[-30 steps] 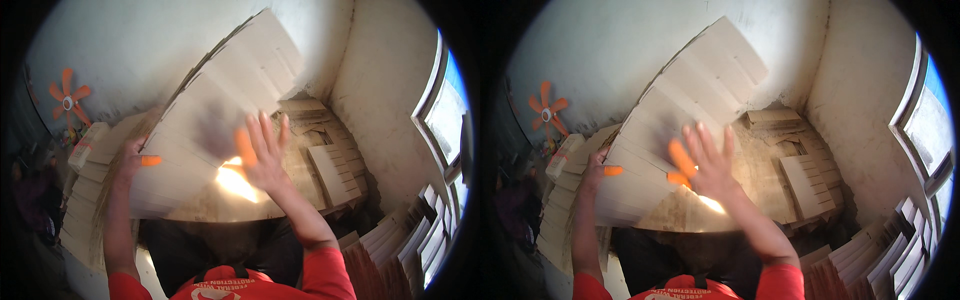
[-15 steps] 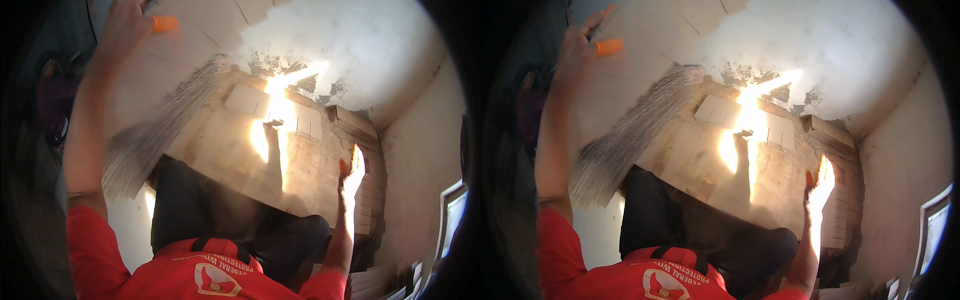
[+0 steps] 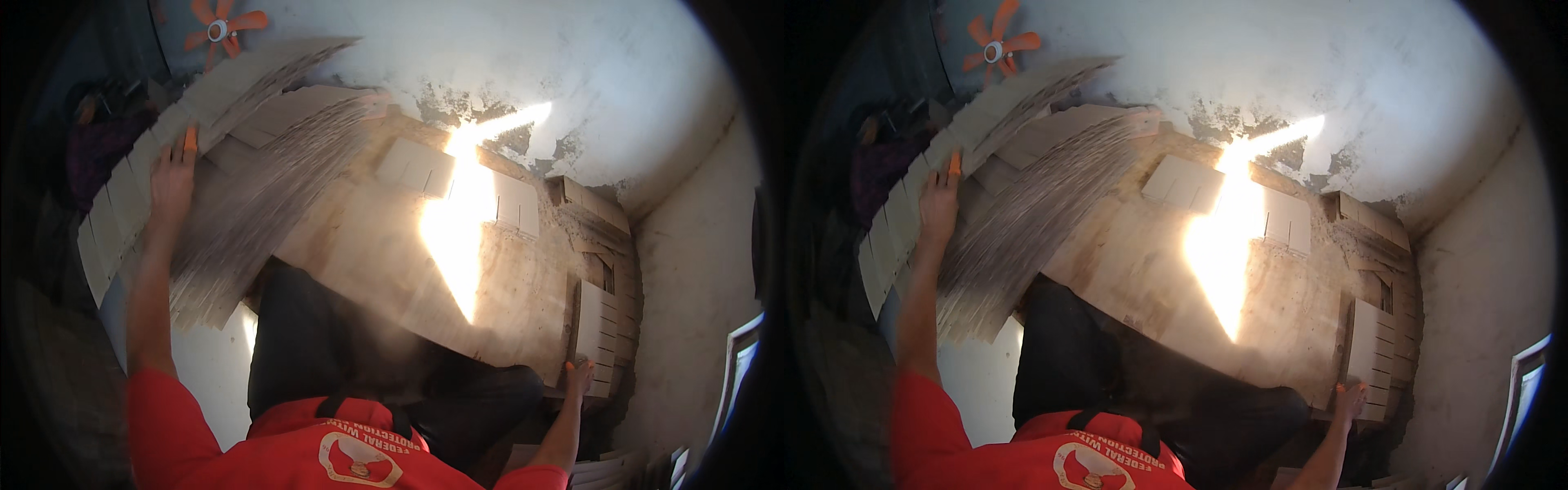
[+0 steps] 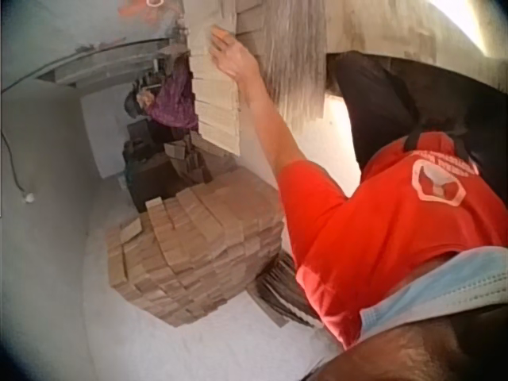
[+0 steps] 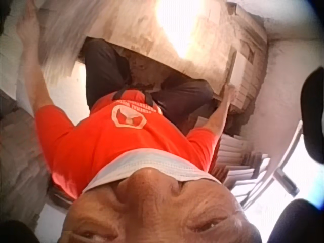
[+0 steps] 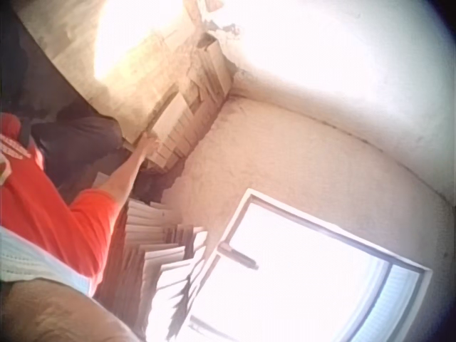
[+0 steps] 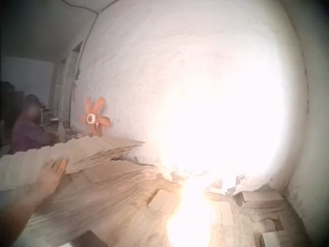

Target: The person assembles pre-cut cardboard pieces by folding along scored lines and interlocking tabs to form box-like structures. They handle each piece individually, aligning edges and snapping parts together, then place the assembled units into a growing stack.

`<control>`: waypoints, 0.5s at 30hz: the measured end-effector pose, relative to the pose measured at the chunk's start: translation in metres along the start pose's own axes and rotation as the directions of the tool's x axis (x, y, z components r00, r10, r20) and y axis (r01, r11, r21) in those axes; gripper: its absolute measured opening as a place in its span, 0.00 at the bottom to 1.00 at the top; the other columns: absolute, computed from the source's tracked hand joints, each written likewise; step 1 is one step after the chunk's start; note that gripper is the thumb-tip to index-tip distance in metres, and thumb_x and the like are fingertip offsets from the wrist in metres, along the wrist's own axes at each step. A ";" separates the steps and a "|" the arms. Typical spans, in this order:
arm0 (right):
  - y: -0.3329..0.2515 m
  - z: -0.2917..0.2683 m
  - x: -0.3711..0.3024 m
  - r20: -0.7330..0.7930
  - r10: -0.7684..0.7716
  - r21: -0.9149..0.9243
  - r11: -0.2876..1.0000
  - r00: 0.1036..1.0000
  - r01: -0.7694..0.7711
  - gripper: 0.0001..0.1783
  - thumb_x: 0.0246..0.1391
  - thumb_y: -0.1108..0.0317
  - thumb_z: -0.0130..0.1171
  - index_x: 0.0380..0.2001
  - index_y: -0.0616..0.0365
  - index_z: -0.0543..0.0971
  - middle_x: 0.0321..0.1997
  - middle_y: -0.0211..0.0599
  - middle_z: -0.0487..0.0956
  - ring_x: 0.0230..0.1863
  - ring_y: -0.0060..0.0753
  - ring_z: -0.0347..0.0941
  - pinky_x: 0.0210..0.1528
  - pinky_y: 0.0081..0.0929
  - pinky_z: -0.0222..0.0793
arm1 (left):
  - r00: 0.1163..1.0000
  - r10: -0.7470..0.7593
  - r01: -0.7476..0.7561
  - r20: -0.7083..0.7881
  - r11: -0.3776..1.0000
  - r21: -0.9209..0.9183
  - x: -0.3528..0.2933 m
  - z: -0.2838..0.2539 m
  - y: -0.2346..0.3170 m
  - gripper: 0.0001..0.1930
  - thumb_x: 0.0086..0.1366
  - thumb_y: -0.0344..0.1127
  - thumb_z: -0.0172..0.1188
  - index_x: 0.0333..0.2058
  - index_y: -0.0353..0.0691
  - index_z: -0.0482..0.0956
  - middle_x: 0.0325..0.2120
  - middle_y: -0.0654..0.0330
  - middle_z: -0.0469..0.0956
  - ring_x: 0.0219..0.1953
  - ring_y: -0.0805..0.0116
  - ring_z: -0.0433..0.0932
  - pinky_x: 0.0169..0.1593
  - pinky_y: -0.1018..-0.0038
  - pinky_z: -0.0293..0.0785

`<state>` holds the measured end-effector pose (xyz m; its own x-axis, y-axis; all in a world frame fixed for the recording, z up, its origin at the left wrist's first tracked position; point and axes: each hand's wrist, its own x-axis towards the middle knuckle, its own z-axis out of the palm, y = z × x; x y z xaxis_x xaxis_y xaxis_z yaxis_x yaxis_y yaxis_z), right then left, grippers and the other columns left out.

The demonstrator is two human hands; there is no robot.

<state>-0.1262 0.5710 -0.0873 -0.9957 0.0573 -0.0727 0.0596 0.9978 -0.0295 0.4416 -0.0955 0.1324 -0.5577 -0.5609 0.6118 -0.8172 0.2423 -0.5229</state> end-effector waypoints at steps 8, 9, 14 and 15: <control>0.033 0.018 0.015 -0.077 -0.244 -0.228 0.948 0.967 0.221 0.38 0.57 0.48 0.61 0.58 0.71 0.67 0.60 0.55 0.71 0.62 0.57 0.66 0.62 0.46 0.64 | 0.986 0.110 -0.105 0.124 0.993 -0.051 -0.060 0.025 0.024 0.29 0.58 0.29 0.59 0.60 0.35 0.69 0.57 0.51 0.73 0.53 0.56 0.73 0.52 0.63 0.74; 0.034 0.015 0.019 -0.025 -0.244 -0.215 0.949 0.970 0.233 0.36 0.58 0.49 0.59 0.57 0.72 0.68 0.60 0.56 0.71 0.61 0.57 0.66 0.61 0.46 0.65 | 0.986 0.120 -0.114 0.119 0.992 -0.063 -0.062 0.025 0.023 0.29 0.58 0.30 0.59 0.60 0.35 0.69 0.57 0.51 0.73 0.53 0.56 0.73 0.52 0.63 0.74; 0.084 0.035 0.040 -0.019 -0.483 -0.257 0.849 0.875 0.463 0.21 0.54 0.60 0.62 0.46 0.64 0.77 0.51 0.53 0.76 0.56 0.56 0.70 0.53 0.46 0.71 | 0.953 0.228 -0.203 0.199 0.969 -0.139 -0.045 0.022 0.026 0.30 0.57 0.31 0.60 0.60 0.33 0.68 0.54 0.51 0.74 0.54 0.57 0.73 0.52 0.63 0.73; 0.071 0.031 0.036 0.036 -0.516 -0.261 0.822 0.856 0.506 0.18 0.54 0.62 0.61 0.43 0.64 0.79 0.48 0.52 0.77 0.55 0.55 0.71 0.52 0.46 0.71 | 0.940 0.231 -0.196 0.250 0.968 -0.160 -0.043 0.013 0.018 0.31 0.57 0.31 0.60 0.60 0.33 0.67 0.53 0.50 0.75 0.54 0.57 0.73 0.52 0.63 0.73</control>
<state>-0.1553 0.6429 -0.1231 -0.8803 -0.4671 -0.0824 -0.4738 0.8578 0.1992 0.4526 -0.0769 0.0888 -0.6773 -0.6691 0.3059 -0.7049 0.4709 -0.5305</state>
